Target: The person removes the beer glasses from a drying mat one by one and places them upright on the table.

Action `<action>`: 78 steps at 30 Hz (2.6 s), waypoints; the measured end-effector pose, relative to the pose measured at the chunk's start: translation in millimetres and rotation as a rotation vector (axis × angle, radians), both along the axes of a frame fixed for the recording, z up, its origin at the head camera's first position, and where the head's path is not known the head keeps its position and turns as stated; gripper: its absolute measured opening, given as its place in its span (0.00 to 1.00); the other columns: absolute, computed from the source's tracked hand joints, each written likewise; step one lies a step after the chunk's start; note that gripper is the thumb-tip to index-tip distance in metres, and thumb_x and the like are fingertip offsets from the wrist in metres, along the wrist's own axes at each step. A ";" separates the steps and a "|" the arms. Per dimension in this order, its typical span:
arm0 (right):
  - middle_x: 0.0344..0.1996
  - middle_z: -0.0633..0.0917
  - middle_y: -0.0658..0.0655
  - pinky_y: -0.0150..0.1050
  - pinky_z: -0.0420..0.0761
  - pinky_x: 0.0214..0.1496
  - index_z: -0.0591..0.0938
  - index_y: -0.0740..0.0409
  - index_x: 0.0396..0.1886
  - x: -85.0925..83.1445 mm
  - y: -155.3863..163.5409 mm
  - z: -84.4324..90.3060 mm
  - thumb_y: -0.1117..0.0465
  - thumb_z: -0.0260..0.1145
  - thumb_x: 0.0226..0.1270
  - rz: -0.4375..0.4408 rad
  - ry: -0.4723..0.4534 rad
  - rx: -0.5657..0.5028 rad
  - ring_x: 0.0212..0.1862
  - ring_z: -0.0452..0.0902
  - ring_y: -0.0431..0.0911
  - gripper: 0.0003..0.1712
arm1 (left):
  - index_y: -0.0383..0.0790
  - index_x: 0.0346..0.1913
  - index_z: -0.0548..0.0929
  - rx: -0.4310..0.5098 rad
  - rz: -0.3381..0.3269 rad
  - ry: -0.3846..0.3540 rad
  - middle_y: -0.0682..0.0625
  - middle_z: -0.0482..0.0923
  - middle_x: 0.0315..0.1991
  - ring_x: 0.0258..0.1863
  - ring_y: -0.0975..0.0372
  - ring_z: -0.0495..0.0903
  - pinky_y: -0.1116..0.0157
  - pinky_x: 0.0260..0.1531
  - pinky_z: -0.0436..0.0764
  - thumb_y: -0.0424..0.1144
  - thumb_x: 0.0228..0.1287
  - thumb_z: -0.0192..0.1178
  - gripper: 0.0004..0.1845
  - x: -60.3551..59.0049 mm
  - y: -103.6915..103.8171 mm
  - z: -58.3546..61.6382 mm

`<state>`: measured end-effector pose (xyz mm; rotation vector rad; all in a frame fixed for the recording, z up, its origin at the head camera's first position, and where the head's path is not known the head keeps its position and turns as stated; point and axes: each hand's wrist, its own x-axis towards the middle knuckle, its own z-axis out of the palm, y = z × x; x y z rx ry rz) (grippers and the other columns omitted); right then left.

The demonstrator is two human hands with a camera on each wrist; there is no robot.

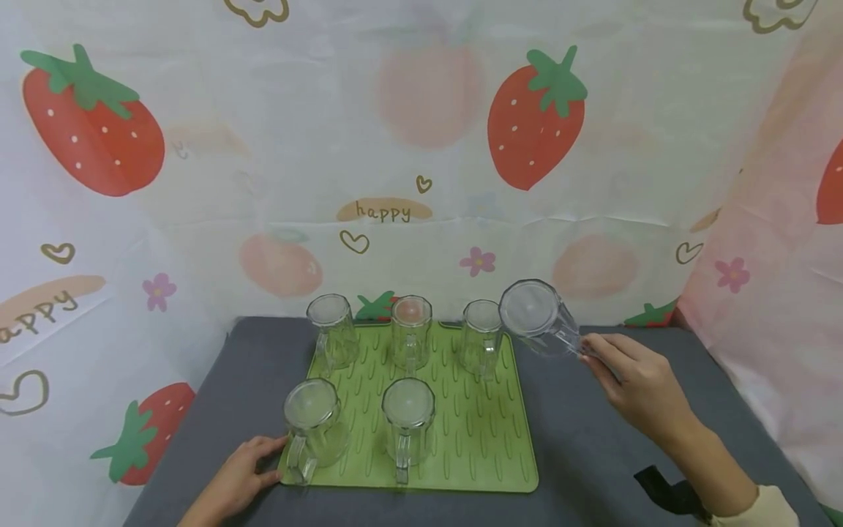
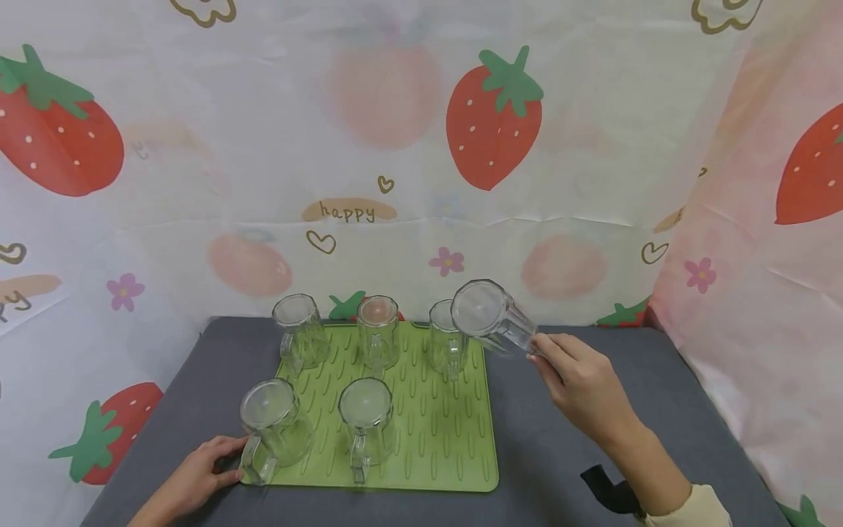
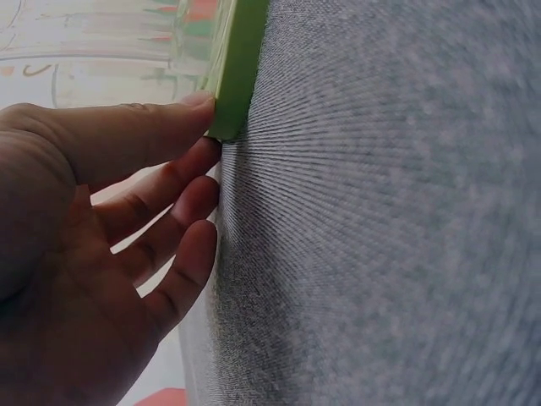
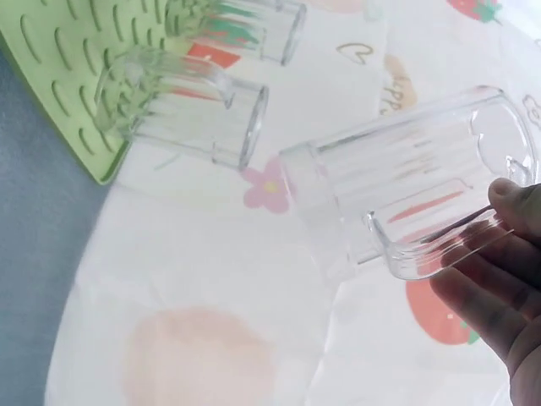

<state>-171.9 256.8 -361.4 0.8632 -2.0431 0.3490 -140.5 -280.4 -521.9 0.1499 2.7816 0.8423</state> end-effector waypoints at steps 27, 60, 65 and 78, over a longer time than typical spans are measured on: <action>0.27 0.85 0.58 0.39 0.82 0.24 0.86 0.66 0.33 4.9 -7.2 20.1 0.55 0.51 0.79 0.091 0.188 0.131 0.29 0.82 0.50 0.24 | 0.32 0.60 0.79 -0.011 0.015 0.021 0.43 0.80 0.50 0.52 0.46 0.77 0.46 0.50 0.78 0.34 0.52 0.71 0.29 2.7 1.0 0.6; 0.27 0.87 0.59 0.44 0.84 0.31 0.88 0.67 0.33 7.9 -17.9 20.6 0.62 0.51 0.78 0.159 0.301 0.196 0.29 0.83 0.53 0.21 | 0.32 0.58 0.80 0.080 0.255 0.467 0.36 0.79 0.52 0.48 0.46 0.79 0.58 0.40 0.83 0.36 0.67 0.61 0.18 -10.5 -4.2 57.8; 0.28 0.87 0.60 0.44 0.84 0.32 0.88 0.67 0.34 7.7 -19.7 17.1 0.63 0.51 0.78 0.163 0.303 0.203 0.30 0.84 0.53 0.21 | 0.34 0.62 0.76 0.178 0.209 0.468 0.35 0.73 0.57 0.55 0.45 0.74 0.43 0.53 0.77 0.42 0.71 0.58 0.22 -24.4 21.3 95.7; 0.30 0.88 0.59 0.44 0.84 0.34 0.88 0.66 0.37 7.1 -23.1 16.1 0.66 0.49 0.78 0.178 0.300 0.238 0.32 0.85 0.52 0.21 | 0.40 0.68 0.71 0.361 0.101 0.325 0.39 0.69 0.66 0.65 0.46 0.70 0.45 0.65 0.68 0.50 0.71 0.57 0.28 -53.5 90.8 165.1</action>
